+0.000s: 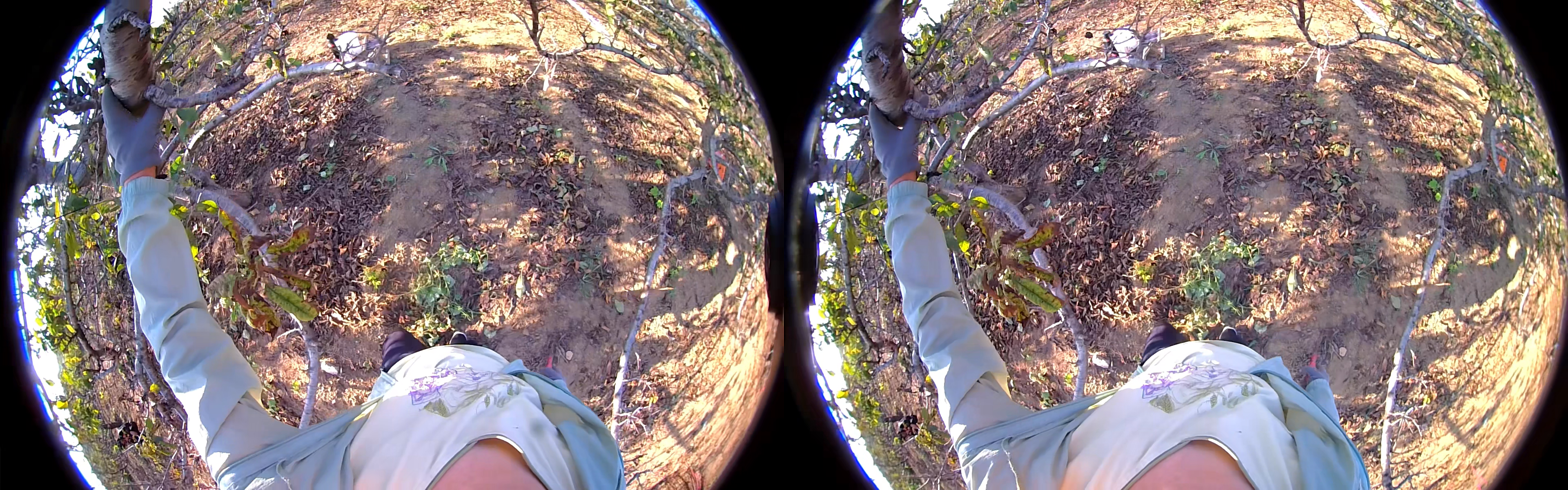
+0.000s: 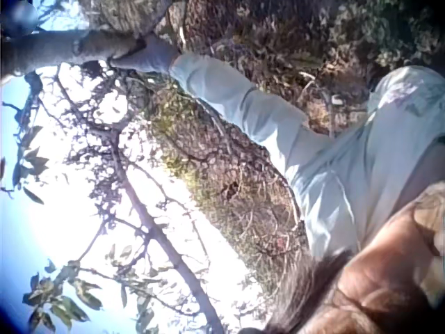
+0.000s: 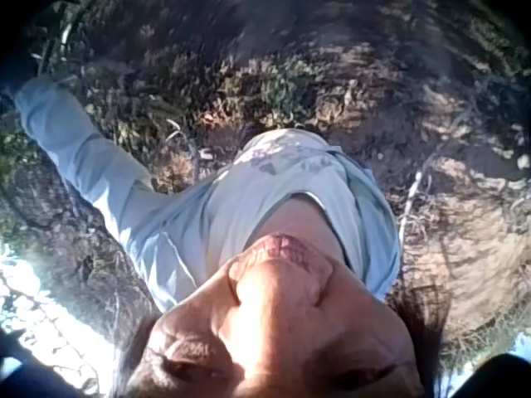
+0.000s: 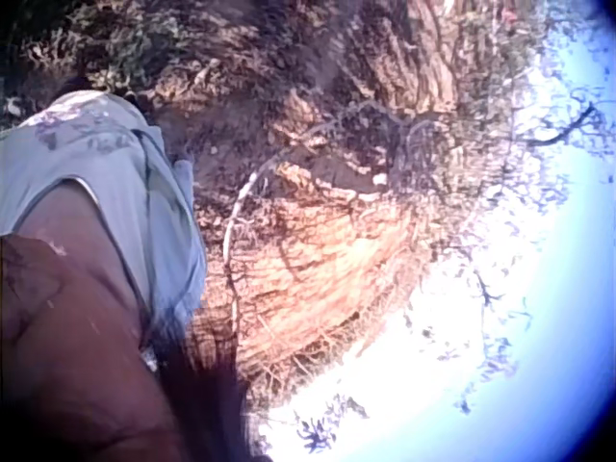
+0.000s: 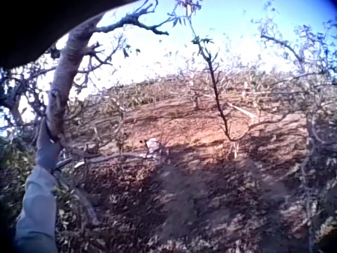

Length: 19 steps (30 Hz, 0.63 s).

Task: The person uses pruning shears to cut small branches off a fruit tree while kneeling and then while standing.

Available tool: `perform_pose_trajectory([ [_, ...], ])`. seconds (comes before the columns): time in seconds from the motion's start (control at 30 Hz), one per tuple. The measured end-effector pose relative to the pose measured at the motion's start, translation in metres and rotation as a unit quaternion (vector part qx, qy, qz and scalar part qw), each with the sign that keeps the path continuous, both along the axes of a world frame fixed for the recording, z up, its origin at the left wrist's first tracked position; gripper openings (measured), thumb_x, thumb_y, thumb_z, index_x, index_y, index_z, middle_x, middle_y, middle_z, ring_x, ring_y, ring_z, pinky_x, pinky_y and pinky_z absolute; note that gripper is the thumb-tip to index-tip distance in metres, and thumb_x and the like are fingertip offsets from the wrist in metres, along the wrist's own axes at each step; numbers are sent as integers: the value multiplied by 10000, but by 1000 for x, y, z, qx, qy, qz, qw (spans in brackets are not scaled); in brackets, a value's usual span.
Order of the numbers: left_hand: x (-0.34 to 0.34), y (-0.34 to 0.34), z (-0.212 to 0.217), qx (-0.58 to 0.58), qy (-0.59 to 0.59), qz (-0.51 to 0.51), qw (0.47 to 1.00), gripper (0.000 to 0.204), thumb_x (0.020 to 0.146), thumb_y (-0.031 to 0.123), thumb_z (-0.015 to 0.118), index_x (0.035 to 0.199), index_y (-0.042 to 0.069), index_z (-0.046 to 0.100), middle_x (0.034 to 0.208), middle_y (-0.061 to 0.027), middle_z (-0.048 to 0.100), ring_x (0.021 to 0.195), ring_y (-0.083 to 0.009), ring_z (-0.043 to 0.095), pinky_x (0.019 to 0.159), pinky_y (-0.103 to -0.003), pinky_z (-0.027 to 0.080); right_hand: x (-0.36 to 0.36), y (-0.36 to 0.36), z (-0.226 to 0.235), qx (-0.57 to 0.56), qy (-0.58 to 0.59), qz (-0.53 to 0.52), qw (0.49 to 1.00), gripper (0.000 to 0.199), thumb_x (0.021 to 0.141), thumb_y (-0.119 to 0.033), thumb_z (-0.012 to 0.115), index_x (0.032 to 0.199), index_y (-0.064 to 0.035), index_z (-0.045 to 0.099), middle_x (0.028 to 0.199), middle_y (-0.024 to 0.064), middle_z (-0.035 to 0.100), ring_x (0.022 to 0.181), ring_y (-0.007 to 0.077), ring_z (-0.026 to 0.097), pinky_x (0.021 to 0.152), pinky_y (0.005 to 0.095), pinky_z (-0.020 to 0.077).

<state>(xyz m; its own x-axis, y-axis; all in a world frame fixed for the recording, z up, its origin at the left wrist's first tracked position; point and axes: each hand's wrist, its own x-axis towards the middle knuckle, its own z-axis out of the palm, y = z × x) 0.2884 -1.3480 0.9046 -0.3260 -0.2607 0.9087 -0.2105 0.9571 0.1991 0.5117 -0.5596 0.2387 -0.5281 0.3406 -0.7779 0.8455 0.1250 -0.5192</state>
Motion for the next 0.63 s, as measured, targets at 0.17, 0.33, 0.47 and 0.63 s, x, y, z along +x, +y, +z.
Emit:
perform_pose_trajectory([
  [0.17, -9, -18, -1, 4, 75, -94, 993, 976, 584, 466, 874, 1303, -13, 420, 1190, -165, 586, 1071, -280, 589, 932, -372, 433, -29, -33, 23, -75, 11, -19, 997, 554, 696, -125, 698, 1220, -27, 548, 707, 78, 589, 518, 204, 567, 417, 361, 440],
  [0.33, -28, -25, -7, -16, 153, -145, 977, 924, 586, 428, 892, 1246, -37, 441, 1133, -146, 610, 1042, -240, 588, 926, -357, 447, -74, -70, 73, -144, 98, -32, 984, 582, 720, -61, 672, 1266, -9, 477, 766, 90, 595, 550, 192, 582, 452, 338, 468],
  [0.47, -26, -35, -5, -2, 151, -234, 960, 748, 622, 281, 906, 1151, -36, 483, 1088, -115, 615, 984, -187, 592, 885, -319, 473, -142, -97, 101, -151, 180, 25, 972, 655, 733, -50, 683, 1334, 6, 429, 835, 82, 604, 628, 168, 585, 538, 297, 483],
  [0.63, -2, -15, -12, -92, 115, -17, 989, 639, 657, 225, 882, 1100, -28, 497, 1039, -101, 626, 937, -192, 596, 868, -330, 460, -255, -142, 133, -221, 273, 96, 931, 637, 743, -76, 708, 1324, -6, 454, 958, 49, 589, 734, 124, 559, 617, 258, 467],
])
